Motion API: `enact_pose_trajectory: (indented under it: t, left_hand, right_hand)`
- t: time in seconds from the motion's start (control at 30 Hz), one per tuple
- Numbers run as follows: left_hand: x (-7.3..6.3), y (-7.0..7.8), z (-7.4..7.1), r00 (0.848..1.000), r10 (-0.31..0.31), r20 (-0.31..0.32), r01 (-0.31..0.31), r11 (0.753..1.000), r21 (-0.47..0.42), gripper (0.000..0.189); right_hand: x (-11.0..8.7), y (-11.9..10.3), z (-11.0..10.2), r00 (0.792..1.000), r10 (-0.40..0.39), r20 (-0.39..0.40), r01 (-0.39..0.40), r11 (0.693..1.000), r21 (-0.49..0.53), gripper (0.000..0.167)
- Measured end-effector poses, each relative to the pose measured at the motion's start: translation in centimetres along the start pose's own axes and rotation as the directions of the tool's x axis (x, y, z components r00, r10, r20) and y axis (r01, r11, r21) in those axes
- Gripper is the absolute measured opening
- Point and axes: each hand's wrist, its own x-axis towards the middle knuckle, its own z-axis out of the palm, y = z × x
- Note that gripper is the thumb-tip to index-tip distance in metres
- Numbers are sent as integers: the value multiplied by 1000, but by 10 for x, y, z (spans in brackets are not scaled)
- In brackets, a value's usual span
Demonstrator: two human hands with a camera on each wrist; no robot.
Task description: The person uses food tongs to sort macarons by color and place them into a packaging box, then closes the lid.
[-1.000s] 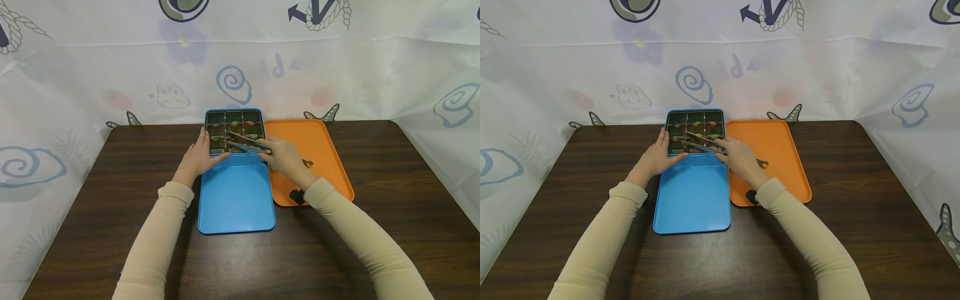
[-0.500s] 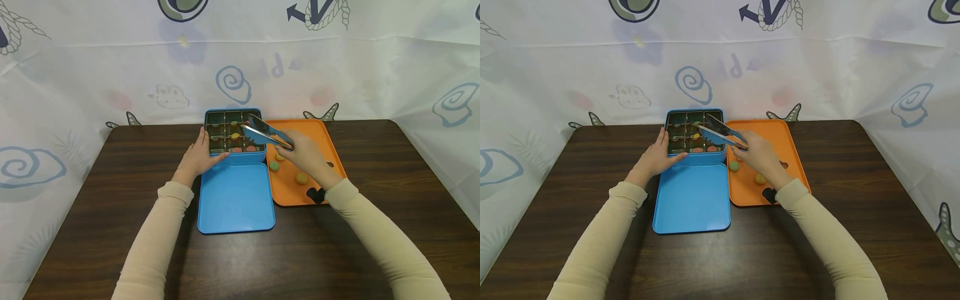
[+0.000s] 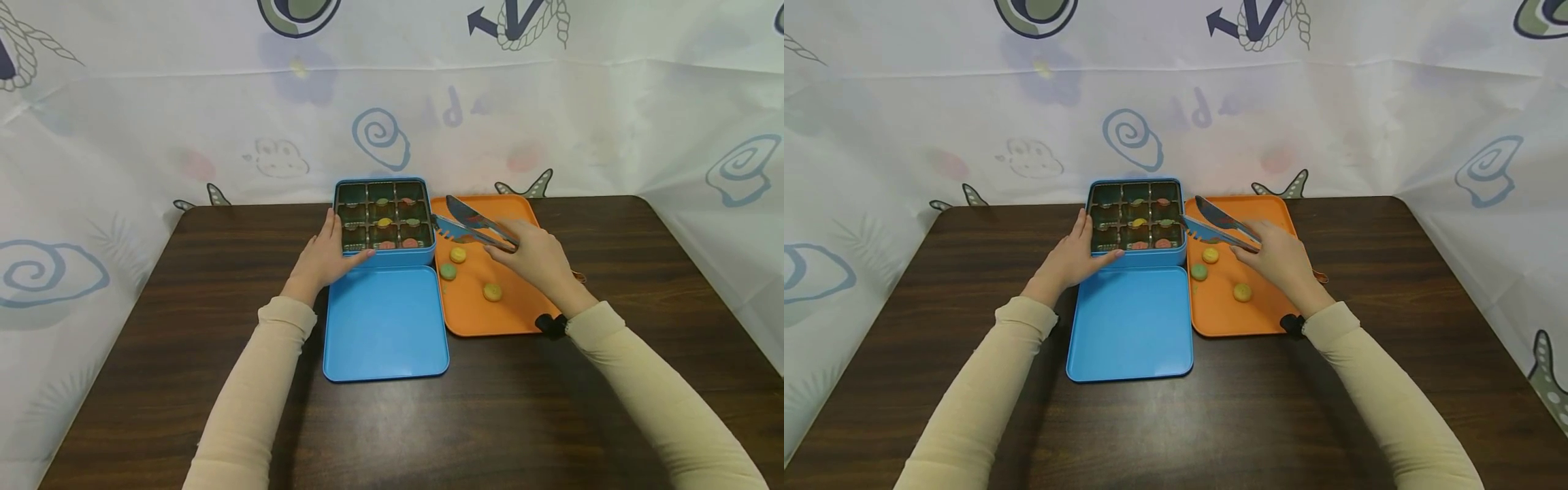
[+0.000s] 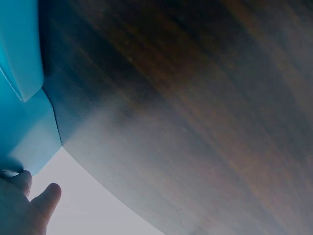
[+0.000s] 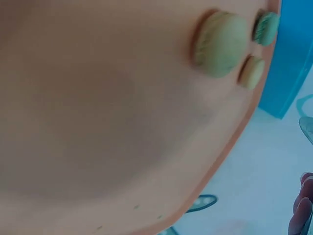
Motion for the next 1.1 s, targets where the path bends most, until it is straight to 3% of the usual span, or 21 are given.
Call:
enact_pose_trajectory:
  t: [0.4,0.67,1.1]
  left_hand:
    - [-1,2,-2,1000,-2,5,2,1000,2,110]
    - [-2,1,-2,1000,-5,17,5,1000,9,111]
    - [-2,2,-2,1000,-2,10,2,1000,10,111]
  right_hand:
    - [-15,24,2,995,56,77,-51,997,-58,53]
    - [-19,24,7,986,70,151,-62,997,-54,56]
    - [-18,20,17,987,45,156,-35,997,-68,54]
